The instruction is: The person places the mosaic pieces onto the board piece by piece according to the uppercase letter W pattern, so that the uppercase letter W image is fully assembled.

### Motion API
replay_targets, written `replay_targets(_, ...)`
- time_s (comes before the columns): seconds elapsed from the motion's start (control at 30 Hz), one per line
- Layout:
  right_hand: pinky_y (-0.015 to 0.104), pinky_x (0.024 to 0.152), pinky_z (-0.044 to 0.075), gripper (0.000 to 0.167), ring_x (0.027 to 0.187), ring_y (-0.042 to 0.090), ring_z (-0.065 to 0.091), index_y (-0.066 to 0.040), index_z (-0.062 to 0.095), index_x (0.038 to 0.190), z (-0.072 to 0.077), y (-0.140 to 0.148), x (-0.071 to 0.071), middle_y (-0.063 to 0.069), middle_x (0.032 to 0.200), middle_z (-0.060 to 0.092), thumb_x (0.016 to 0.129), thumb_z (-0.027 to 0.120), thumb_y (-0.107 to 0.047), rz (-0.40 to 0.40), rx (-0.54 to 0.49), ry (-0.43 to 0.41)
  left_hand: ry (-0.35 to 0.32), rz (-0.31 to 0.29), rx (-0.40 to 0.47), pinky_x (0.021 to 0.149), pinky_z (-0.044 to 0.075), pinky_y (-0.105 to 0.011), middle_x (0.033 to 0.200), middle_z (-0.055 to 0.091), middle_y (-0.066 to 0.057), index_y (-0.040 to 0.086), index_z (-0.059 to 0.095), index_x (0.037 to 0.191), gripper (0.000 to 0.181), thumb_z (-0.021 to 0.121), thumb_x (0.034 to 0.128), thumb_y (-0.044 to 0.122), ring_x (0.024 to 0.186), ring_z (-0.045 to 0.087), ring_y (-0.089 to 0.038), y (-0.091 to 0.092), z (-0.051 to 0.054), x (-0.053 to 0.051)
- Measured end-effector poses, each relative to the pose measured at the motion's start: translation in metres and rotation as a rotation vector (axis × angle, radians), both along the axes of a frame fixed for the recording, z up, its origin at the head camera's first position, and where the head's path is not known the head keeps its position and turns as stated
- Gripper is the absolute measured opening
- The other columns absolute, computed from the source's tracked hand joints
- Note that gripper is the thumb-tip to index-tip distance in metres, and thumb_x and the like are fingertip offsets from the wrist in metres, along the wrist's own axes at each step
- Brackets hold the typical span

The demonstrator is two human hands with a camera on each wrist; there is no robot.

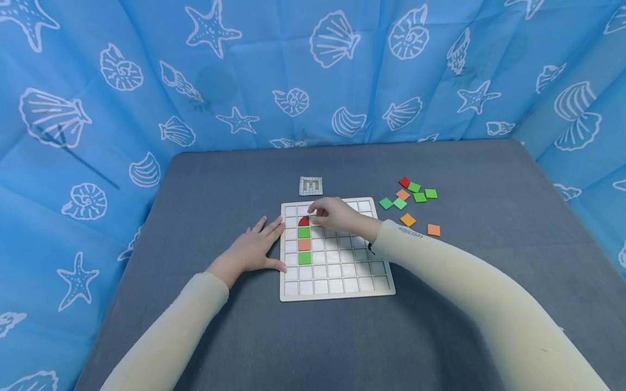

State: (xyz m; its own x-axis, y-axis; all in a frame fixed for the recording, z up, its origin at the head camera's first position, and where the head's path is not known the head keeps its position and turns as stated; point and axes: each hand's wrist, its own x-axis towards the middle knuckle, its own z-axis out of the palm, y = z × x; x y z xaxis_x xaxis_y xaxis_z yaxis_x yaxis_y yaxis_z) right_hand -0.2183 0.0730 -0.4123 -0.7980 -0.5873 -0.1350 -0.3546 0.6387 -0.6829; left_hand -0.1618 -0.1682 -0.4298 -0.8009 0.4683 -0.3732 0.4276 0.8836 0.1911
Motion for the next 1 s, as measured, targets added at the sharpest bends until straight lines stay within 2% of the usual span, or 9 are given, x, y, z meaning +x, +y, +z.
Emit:
replay_targets(0.23, 0.038, 0.076, 0.049, 0.030, 0.085, 0.022, 0.058, 0.004, 0.063, 0.122, 0.012, 0.029, 0.012, 0.009, 0.094, 0.064, 0.094, 0.063, -0.008, -0.044, -0.049, -0.014, -0.002, 0.001, 0.000, 0.110, 0.023, -0.062, 0.163, 0.008, -0.005, 0.011, 0.015, 0.157, 0.111, 0.065, 0.0770, 0.069, 0.146, 0.005, -0.039, 0.001, -0.001, 0.000)
replay_targets(0.57, 0.038, 0.075, 0.049, 0.030, 0.087, 0.024, 0.058, 0.007, 0.063, 0.120, 0.027, 0.066, 0.027, 0.010, 0.094, 0.064, 0.093, 0.065, -0.006, -0.065, -0.076, 0.043, -0.009, -0.010, 0.004, 0.110, 0.022, -0.062, 0.163, 0.008, -0.005, 0.012, 0.015, 0.157, 0.110, 0.065, 0.0775, 0.068, 0.146, 0.004, -0.039, 0.001, -0.001, 0.000)
replay_targets(0.83, 0.041, 0.078, 0.051, 0.029, 0.094, 0.026, 0.059, 0.006, 0.064, 0.120, 0.039, 0.106, 0.030, 0.013, 0.102, 0.065, 0.094, 0.064, -0.006, -0.115, -0.044, 0.082, -0.008, -0.007, -0.009, 0.110, 0.022, -0.062, 0.163, 0.008, -0.006, 0.012, 0.014, 0.157, 0.111, 0.064, 0.0776, 0.069, 0.146, 0.004, -0.039, 0.000, -0.001, 0.000)
replay_targets(1.0, 0.044, 0.081, 0.050, 0.027, 0.095, 0.027, 0.058, 0.006, 0.064, 0.118, 0.046, 0.132, 0.027, 0.014, 0.103, 0.064, 0.093, 0.065, -0.003, -0.097, -0.036, 0.135, -0.006, -0.011, -0.005, 0.109, 0.023, -0.063, 0.163, 0.008, -0.006, 0.011, 0.014, 0.157, 0.110, 0.065, 0.0780, 0.069, 0.146, 0.005, -0.040, 0.000, 0.000, 0.000)
